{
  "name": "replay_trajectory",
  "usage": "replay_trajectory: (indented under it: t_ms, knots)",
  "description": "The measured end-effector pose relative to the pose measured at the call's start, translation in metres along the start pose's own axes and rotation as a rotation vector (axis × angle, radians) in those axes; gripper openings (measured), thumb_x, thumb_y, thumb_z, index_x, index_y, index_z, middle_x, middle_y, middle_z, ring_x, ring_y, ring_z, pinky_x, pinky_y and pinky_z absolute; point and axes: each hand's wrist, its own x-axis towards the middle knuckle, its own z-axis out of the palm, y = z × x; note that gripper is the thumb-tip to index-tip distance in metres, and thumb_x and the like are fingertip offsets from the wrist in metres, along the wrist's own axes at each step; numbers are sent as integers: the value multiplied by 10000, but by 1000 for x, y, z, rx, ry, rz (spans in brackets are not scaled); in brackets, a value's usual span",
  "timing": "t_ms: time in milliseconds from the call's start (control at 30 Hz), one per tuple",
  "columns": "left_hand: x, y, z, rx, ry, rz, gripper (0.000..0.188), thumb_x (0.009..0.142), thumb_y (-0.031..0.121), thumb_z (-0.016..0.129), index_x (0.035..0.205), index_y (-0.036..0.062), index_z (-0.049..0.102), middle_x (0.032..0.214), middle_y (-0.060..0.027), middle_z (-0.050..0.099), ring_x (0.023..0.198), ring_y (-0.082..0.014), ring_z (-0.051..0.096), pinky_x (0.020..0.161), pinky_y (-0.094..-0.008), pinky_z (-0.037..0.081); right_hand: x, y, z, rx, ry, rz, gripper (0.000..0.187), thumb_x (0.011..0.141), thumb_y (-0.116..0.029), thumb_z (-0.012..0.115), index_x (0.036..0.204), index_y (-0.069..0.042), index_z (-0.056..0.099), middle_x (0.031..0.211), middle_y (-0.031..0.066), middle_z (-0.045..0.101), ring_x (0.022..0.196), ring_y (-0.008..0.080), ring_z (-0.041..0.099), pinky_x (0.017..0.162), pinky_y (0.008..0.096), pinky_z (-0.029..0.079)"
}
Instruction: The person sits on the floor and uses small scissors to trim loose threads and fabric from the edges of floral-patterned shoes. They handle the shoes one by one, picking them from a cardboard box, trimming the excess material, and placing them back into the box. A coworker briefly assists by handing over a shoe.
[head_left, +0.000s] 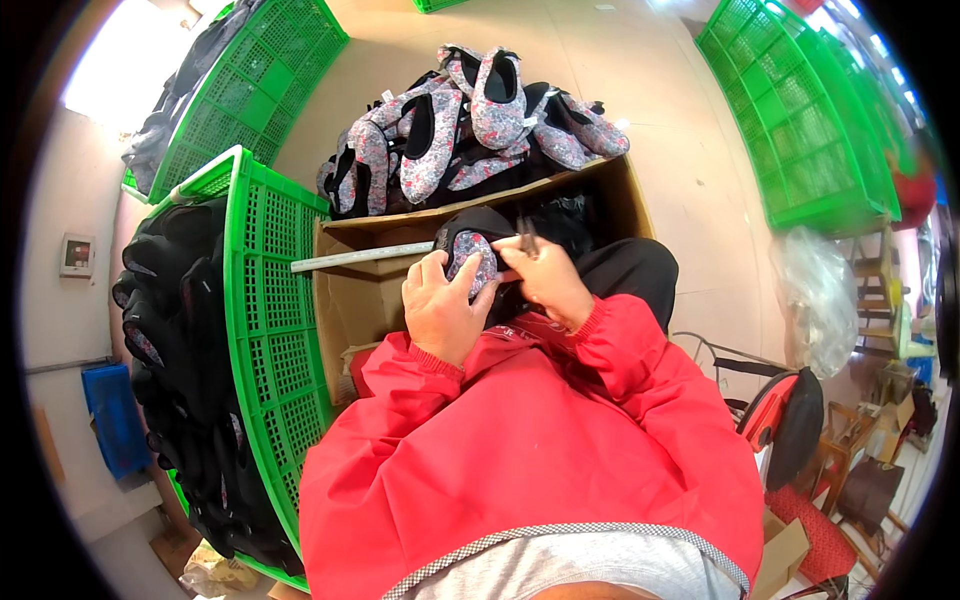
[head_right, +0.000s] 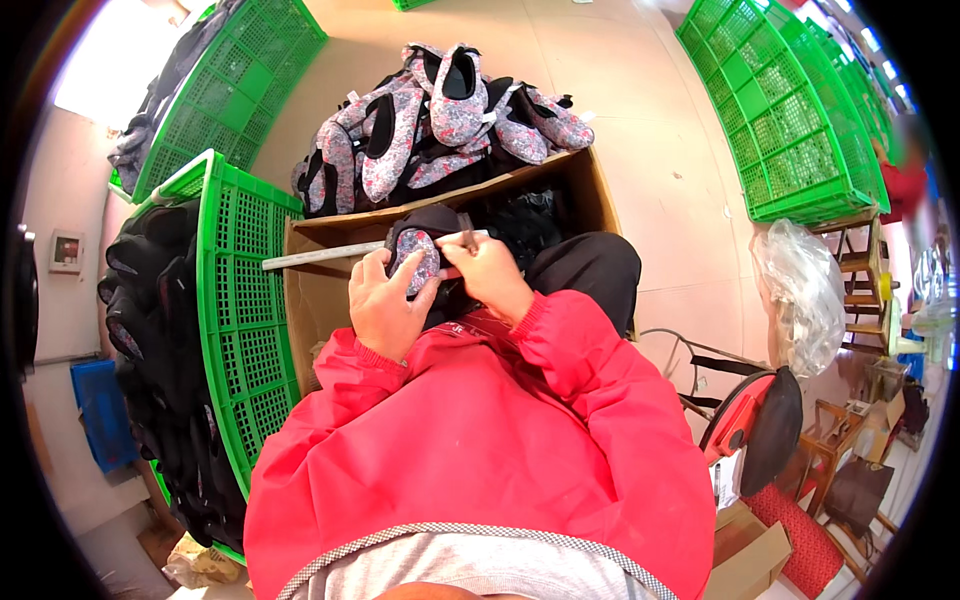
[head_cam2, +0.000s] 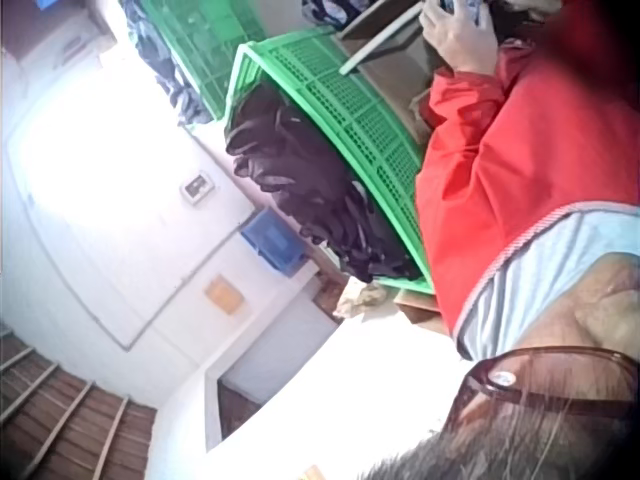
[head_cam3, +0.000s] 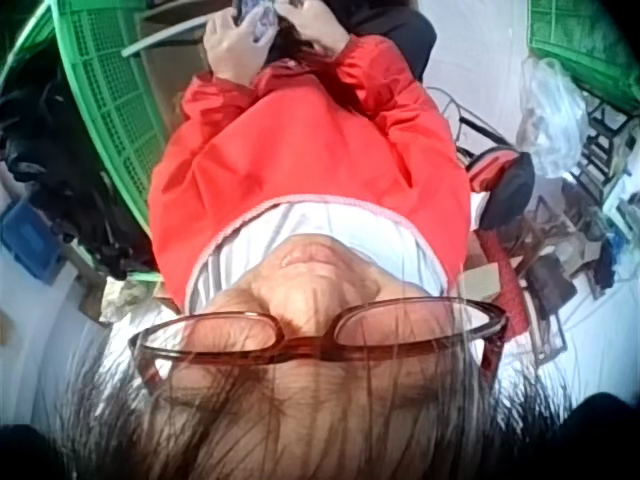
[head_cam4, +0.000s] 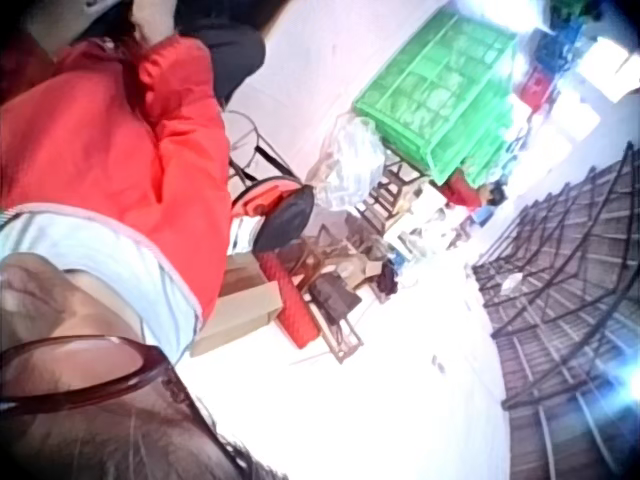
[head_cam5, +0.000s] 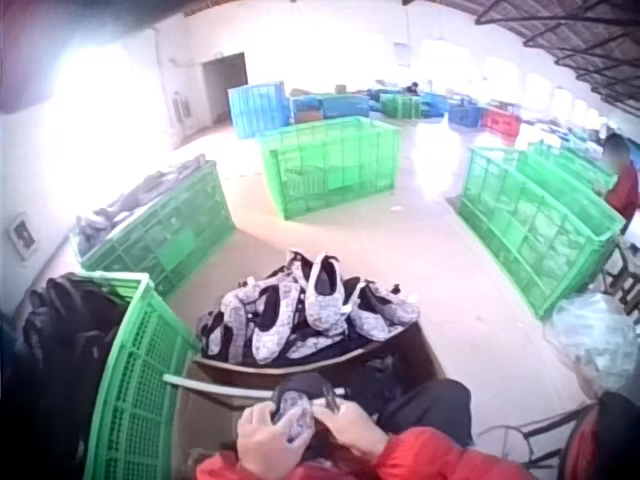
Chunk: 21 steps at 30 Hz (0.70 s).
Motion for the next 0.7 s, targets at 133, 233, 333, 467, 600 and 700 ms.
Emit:
replay_trajectory:
  t_ms: [133, 233, 333, 467, 600, 700]
  knots:
    - [-4, 2, 10, 36, 41, 87, 329, 678, 209, 815, 984, 113, 745, 1022, -118, 588, 921, -311, 567, 804, -414, 463, -10, -11, -40, -43, 108, -69, 161, 975, -111, 581, 1066, 6, 645, 855, 99, 698, 547, 118, 605, 536, 219, 491]
    - [-6, -2, 19, 19, 67, 137, 303, 666, 205, 816, 942, 101, 745, 989, -92, 578, 902, -288, 563, 789, -411, 454, -14, 1, -50, -232, 155, -147, 179, 937, -185, 659, 1002, -20, 632, 787, 25, 639, 586, 76, 537, 570, 216, 454]
    - [-8, 3, 20, 19, 61, 152, 285, 660, 195, 812, 916, 91, 744, 957, -75, 563, 891, -274, 559, 773, -402, 441, -14, 18, -54, -459, 242, -320, 321, 887, -306, 725, 977, -25, 597, 796, 0, 574, 735, 76, 510, 668, 261, 440]
    - [-12, 11, 24, -2, 51, 172, 277, 664, 198, 802, 908, 89, 730, 945, -70, 556, 886, -265, 551, 754, -396, 420, -18, 19, -52, -701, 300, -242, 404, 851, -347, 750, 985, -16, 562, 814, 45, 577, 753, 134, 534, 696, 298, 452]
    - [-13, 12, 26, 19, 56, 182, 281, 665, 202, 797, 912, 91, 724, 941, -65, 549, 889, -262, 545, 758, -398, 417, -13, 34, -53, -767, 256, -207, 403, 835, -302, 751, 995, -3, 533, 834, 89, 576, 766, 189, 551, 716, 330, 461]
    - [-12, 12, 27, 18, 61, 187, 283, 665, 202, 795, 915, 92, 722, 943, -62, 543, 892, -262, 543, 761, -398, 416, -6, 52, -63, -504, 163, -120, 283, 840, -132, 716, 1022, -7, 540, 869, 67, 598, 760, 160, 584, 726, 297, 485]
